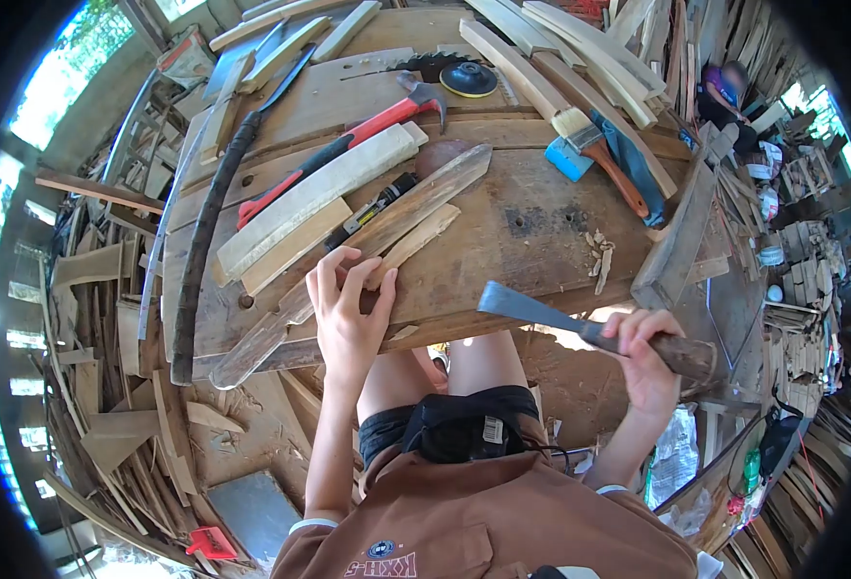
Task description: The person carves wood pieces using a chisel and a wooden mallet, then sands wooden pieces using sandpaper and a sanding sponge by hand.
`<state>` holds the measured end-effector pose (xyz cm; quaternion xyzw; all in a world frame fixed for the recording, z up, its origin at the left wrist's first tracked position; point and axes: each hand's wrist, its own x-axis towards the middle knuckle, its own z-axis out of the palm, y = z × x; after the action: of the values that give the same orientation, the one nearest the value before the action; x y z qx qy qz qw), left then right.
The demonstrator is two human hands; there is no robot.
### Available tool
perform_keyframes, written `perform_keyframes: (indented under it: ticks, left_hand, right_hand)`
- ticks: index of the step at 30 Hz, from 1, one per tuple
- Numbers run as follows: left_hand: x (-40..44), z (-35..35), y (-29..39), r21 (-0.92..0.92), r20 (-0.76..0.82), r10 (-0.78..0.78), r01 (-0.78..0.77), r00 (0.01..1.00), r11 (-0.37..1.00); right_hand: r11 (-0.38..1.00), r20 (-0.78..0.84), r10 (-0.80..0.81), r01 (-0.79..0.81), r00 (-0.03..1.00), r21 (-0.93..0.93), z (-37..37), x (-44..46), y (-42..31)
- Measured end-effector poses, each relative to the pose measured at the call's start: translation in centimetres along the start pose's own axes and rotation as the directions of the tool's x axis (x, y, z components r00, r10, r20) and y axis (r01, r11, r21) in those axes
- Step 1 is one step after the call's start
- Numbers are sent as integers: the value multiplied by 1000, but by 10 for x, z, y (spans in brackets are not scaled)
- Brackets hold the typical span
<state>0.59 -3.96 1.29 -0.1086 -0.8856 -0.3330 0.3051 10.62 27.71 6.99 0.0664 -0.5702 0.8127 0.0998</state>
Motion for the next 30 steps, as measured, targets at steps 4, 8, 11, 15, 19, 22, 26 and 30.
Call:
perform_keyframes:
  ticks: [4, 8, 11, 15, 19, 22, 26, 30]
  left_hand:
    - [0, 0, 1, 18, 0, 13, -13, 1000, 1000]
    - [0, 0, 0, 5, 10, -6, 6, 1000, 1000]
    - [-1, 0, 0, -7, 11, -26, 26, 1000, 1000]
    - [0, 1, 2, 0, 0, -22, 22, 1000, 1000]
    - [-1, 0, -1, -3, -7, 2, -2, 1000, 1000]
    - [-1, -2, 0, -18, 1, 5, -5, 1000, 1000]
    - [-2, 0, -1, -22, 0, -5, 5, 1000, 1000]
    - [1, 0, -2, 6, -9, 36, -36, 999, 999]
  right_hand:
    - [998, -143, -10, 1, 990, -62, -38, -20, -28]
    - [970, -211, -115, 64, 971, -234, -57, -35, -49]
    - [927, -148, -211, 150, 966, -345, -56, -34, -55]
    - [973, -51, -218, 213, 975, -83, -14, -6, -24]
    - [989, 44, -140, 137, 989, 54, 45, 20, 26]
    - [990, 59, -59, 51, 997, 129, 54, 24, 46]
    - [991, -32, -85, 88, 996, 97, 25, 19, 39]
    - [990, -194, -133, 139, 972, 17, -23, 3, 14]
